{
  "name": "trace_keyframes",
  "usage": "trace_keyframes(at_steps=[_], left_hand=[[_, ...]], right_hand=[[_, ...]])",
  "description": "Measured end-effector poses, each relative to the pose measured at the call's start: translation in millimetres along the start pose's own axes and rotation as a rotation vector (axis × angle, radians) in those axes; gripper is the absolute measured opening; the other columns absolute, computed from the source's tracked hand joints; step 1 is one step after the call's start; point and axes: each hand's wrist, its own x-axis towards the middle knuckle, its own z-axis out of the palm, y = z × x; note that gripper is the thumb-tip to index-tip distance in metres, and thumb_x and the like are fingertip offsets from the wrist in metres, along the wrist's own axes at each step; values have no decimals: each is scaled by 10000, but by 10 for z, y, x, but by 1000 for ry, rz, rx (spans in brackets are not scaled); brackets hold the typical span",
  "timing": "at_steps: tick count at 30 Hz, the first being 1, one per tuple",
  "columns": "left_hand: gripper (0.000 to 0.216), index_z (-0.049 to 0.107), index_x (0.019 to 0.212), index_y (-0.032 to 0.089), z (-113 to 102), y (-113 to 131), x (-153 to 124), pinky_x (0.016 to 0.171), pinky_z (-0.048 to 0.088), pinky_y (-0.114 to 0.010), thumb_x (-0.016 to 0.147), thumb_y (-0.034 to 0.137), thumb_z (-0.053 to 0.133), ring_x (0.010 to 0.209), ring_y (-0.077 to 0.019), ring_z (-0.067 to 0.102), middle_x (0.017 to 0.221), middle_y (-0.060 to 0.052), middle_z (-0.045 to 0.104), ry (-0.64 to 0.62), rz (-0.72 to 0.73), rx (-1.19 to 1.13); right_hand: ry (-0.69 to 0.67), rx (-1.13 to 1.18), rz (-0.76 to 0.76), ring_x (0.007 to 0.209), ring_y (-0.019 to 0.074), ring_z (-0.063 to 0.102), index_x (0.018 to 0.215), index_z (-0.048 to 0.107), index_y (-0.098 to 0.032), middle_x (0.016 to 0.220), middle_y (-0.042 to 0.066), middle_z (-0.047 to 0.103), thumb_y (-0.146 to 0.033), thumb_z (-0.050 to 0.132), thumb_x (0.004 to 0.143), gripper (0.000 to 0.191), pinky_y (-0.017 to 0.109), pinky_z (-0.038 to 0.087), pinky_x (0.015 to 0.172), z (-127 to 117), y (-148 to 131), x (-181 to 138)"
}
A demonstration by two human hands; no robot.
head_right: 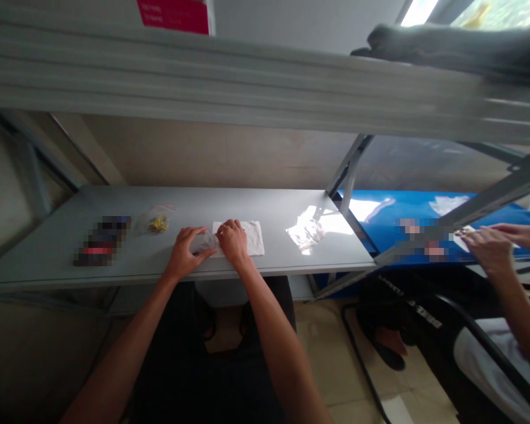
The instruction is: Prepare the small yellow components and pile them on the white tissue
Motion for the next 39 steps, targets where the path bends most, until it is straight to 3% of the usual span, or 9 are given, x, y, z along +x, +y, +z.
trace_keyframes(at_steps=[4, 7, 12, 18, 21, 25, 29, 33, 39], left_hand=[[617, 629, 1281, 229, 9, 12, 4, 1047, 462, -473, 829, 628, 761, 1114, -307, 612, 1182, -111, 688, -13, -23, 9], [655, 642, 1265, 214, 24, 17, 2, 1047, 455, -479, 825, 691, 726, 1109, -310, 613, 1169, -114, 693, -38, -21, 17], [619, 651, 1260, 224, 46, -6, -4, 1071, 444, -474, 854, 688, 695, 1142, -303, 619, 1204, -104, 701, -90, -17, 25], [632, 643, 1263, 221, 33, 7, -2, 1010, 488, -455, 845, 692, 702, 1092, -295, 634, 1136, -104, 699, -51, -27, -28], [625, 646, 1238, 214, 8, 16, -7, 1003, 501, -441, 833, 685, 723, 1073, -280, 643, 1113, -98, 699, 0, -44, -79], [621, 584, 1307, 216, -20, -19, -10, 1034, 508, -433, 896, 677, 654, 1108, -253, 672, 1171, -101, 704, 140, -186, -229], [673, 547, 1362, 218, -23, -35, 12, 1053, 501, -436, 901, 701, 628, 1150, -258, 661, 1229, -116, 679, 186, -195, -214], [696, 601, 1342, 219, -12, 12, 26, 1051, 478, -447, 864, 721, 657, 1153, -285, 618, 1226, -124, 671, 113, -69, -47], [693, 604, 1410, 221, 29, 49, -12, 1064, 411, -473, 880, 661, 680, 1160, -313, 580, 1228, -123, 683, -93, 55, 122]], right_hand=[[140, 312, 92, 825, 197, 620, 960, 753, -219, 946, 56, 749, -263, 617, 983, 145, 326, 491, 807, -82, -26, -100], [118, 494, 85, 715, 164, 605, 921, 753, -222, 883, 27, 758, -295, 671, 937, 111, 296, 479, 721, -153, -76, -193], [-10, 495, -15, 670, 147, 563, 900, 802, -229, 850, 19, 741, -253, 731, 893, 75, 300, 463, 710, -168, -135, -237], [23, 479, -66, 733, 156, 576, 1067, 836, -251, 901, 51, 692, -314, 666, 966, 208, 304, 480, 748, -123, -38, -231], [153, 518, 75, 701, 156, 580, 1066, 823, -210, 951, 68, 723, -333, 601, 983, 267, 300, 475, 690, -185, 147, -258], [301, 316, 282, 662, 170, 572, 967, 807, -175, 907, 78, 743, -263, 577, 946, 247, 329, 473, 725, -283, 398, -281], [117, 117, 240, 815, 219, 632, 947, 798, -211, 964, 77, 740, -228, 641, 914, 161, 343, 470, 773, -264, 389, -278], [55, -15, 226, 927, 247, 633, 970, 790, -225, 1014, 98, 730, -270, 712, 904, 112, 334, 467, 765, -176, 197, -245], [-53, -124, 287, 965, 220, 642, 1035, 776, -220, 1086, 90, 726, -222, 584, 983, 200, 309, 453, 778, -176, -8, -212]])
